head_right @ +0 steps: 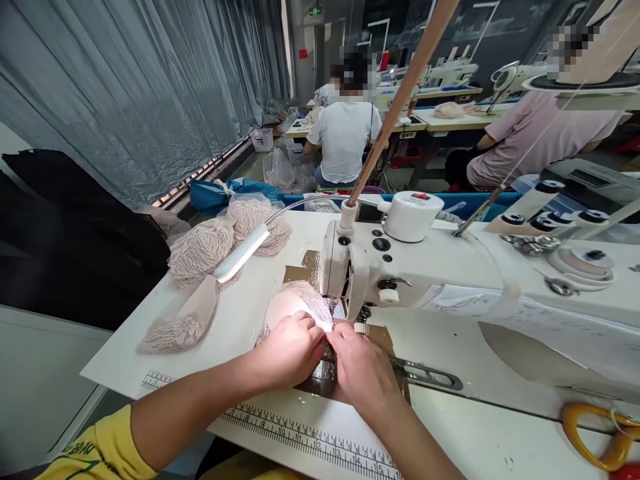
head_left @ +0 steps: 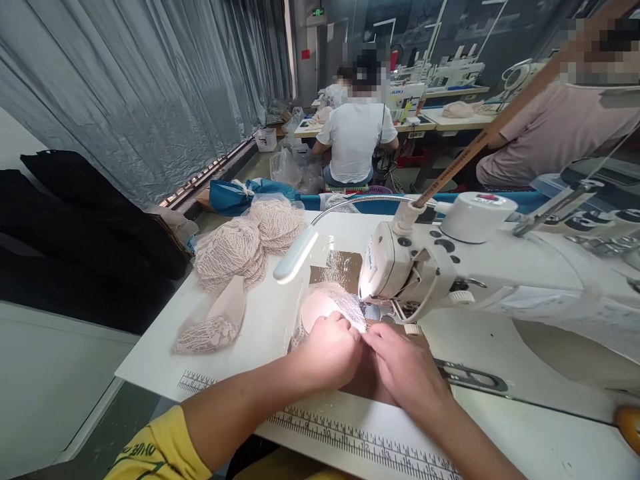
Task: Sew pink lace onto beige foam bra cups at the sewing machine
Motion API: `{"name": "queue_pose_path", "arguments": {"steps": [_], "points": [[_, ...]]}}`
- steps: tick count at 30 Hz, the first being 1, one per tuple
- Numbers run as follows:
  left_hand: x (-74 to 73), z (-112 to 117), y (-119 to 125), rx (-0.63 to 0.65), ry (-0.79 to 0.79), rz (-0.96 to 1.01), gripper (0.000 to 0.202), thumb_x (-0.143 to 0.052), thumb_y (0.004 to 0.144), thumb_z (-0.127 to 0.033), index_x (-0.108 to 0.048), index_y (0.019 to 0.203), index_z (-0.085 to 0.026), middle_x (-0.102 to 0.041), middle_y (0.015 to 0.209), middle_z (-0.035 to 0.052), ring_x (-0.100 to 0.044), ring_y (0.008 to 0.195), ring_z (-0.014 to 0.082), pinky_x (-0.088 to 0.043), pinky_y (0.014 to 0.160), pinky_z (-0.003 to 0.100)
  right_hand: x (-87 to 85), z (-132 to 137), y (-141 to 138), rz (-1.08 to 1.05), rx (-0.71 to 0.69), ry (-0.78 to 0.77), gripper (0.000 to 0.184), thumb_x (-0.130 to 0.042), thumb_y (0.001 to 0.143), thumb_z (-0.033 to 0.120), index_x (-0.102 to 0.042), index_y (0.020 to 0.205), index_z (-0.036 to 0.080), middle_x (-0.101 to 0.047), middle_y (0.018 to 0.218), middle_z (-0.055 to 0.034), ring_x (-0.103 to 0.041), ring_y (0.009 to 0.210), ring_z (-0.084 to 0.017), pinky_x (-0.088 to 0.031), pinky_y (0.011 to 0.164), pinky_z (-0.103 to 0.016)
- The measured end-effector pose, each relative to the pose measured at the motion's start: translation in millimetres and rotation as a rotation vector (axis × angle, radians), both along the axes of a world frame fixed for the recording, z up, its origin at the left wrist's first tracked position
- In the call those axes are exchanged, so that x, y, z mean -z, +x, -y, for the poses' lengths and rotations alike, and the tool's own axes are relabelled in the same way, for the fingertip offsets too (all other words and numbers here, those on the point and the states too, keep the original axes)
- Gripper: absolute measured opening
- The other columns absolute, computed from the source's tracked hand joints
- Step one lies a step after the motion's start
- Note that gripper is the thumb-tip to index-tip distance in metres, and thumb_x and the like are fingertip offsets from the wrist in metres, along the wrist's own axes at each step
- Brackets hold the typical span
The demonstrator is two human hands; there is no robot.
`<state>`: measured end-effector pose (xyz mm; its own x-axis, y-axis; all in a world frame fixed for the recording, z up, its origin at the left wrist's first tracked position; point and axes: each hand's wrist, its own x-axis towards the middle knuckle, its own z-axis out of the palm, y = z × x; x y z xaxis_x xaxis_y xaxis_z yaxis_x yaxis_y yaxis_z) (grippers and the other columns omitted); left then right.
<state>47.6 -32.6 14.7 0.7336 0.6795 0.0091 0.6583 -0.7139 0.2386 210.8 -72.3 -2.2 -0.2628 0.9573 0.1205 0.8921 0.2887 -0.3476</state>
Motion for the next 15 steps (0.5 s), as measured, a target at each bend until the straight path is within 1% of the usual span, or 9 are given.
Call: {"name": "queue_pose_path", "arguments": {"steps": [2,4,6,8,10,13,15], "points": [[-4.6,-5,-11,0.049,-0.095,0.144,0.024,-0.047,0.089,-0.019,-0.063,0.072,-0.013,-0.064,0.080,0.0088,-0.060,0.077,0.0192,-0.051,0.069,0.030,7.0,3,0,0.093,-0.024,0.067,0.037,-0.035,0.086,0.006,-0.068,0.090,0.022,-0.067,0.087,-0.0028,-0.060,0.068,-0.015,-0.042,0.061,-0.027],[-2.8,-12,-17,0.082,-0.163,0.295,0.025,-0.045,0.091,-0.018,-0.065,0.078,-0.012,-0.066,0.092,0.0098,-0.062,0.082,0.0169,-0.052,0.074,0.027,10.6,4,1,0.148,-0.046,0.116,0.041,-0.037,0.081,0.000,-0.069,0.096,0.021,-0.067,0.091,-0.0031,-0.059,0.069,-0.015,-0.040,0.063,-0.027],[4.1,-17,-20,0.081,-0.137,0.360,0.025,-0.044,0.093,-0.019,-0.068,0.090,-0.012,-0.067,0.103,0.0111,-0.063,0.089,0.0182,-0.053,0.079,0.028,11.4,4,1,0.181,-0.046,0.157,0.045,-0.039,0.077,-0.004,-0.069,0.100,0.021,-0.068,0.094,-0.0037,-0.059,0.070,-0.015,-0.039,0.064,-0.027],[12.6,-21,-19,0.091,-0.066,0.352,0.027,-0.044,0.094,-0.021,-0.068,0.100,-0.012,-0.067,0.111,0.0115,-0.063,0.092,0.0205,-0.052,0.082,0.032,10.5,2,1,0.214,-0.034,0.185,0.047,-0.040,0.076,-0.005,-0.070,0.101,0.021,-0.069,0.096,-0.0047,-0.059,0.069,-0.015,-0.039,0.064,-0.028],[19.7,-26,-16,0.116,0.008,0.318,0.029,-0.044,0.094,-0.024,-0.069,0.103,-0.012,-0.067,0.115,0.0113,-0.063,0.089,0.0219,-0.053,0.079,0.035,9.4,0,0,0.234,-0.016,0.199,0.047,-0.040,0.077,-0.004,-0.070,0.102,0.021,-0.070,0.095,-0.0053,-0.059,0.068,-0.016,-0.040,0.063,-0.029],[25.7,-34,-13,0.138,0.074,0.275,0.032,-0.043,0.095,-0.027,-0.069,0.107,-0.011,-0.066,0.117,0.0114,-0.062,0.083,0.0216,-0.053,0.073,0.034,9.8,-5,-2,0.225,0.025,0.190,0.048,-0.039,0.079,-0.003,-0.070,0.106,0.022,-0.070,0.090,-0.0055,-0.057,0.062,-0.015,-0.039,0.058,-0.027],[27.5,-41,-11,0.142,0.099,0.262,0.033,-0.042,0.096,-0.027,-0.068,0.109,-0.011,-0.067,0.116,0.0114,-0.061,0.082,0.0208,-0.052,0.072,0.033,12.2,-7,-3,0.232,0.058,0.174,0.049,-0.041,0.077,-0.002,-0.070,0.109,0.023,-0.069,0.086,-0.0058,-0.055,0.057,-0.014,-0.036,0.052,-0.026]]}}
